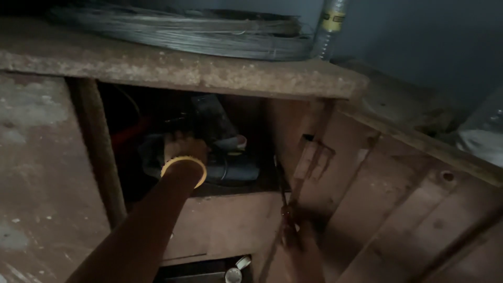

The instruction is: The person sorts through hardware on the ground, picking up a metal rod and a connector before opening a metal cabinet to retrieve a power tool. They then return to the ground to place items into a plastic container and gather nuts and bolts into a plastic jar.

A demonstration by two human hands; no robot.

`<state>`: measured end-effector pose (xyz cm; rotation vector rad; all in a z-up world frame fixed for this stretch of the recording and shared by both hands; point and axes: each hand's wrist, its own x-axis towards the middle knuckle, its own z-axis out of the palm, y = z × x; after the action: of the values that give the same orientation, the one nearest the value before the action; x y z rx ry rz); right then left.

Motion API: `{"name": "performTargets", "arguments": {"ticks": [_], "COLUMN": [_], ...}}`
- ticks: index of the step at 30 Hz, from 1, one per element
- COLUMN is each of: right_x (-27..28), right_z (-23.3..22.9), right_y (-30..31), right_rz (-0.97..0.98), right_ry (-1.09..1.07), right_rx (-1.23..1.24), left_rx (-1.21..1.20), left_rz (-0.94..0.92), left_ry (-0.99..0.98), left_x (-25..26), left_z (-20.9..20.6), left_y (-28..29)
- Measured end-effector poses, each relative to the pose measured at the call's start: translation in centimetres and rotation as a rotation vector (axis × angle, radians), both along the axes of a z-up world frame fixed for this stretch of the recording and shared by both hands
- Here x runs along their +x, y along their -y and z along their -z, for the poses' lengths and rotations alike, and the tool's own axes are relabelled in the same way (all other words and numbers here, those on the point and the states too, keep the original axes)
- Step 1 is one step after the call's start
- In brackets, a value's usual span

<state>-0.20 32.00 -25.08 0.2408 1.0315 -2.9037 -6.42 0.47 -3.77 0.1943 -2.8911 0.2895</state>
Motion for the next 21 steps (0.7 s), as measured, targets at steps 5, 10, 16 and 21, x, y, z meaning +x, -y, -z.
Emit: {"name": "performTargets", "arguments": {"ticks": [5,10,16,21], "right_x": [2.9,-1.8,4.2,2.4], "right_z": [-3.4,9.5,-12.5,-17.3], "right_y": [5.8,6.1,12.4,12.9], "right_rz": [0.219,0.211,0.402,0.428], "right_ry": [-0.114,-0.233,0.045,0.144], "right_rx": [0.624,0.419,1.079,1.502], "left_rx": [0.302,0.705,0.700,0.603], "left_rz": [0.074,0.399,0.370,0.228], "left_ry": [0.093,0.048,-0.104,-0.034], "left_x": [-1.8,-2.7,1.3,2.8], "left_z": [-1.2,0.7,-0.9,-2.2], "left_y": [2.2,3.7,1.9,0.5]}}
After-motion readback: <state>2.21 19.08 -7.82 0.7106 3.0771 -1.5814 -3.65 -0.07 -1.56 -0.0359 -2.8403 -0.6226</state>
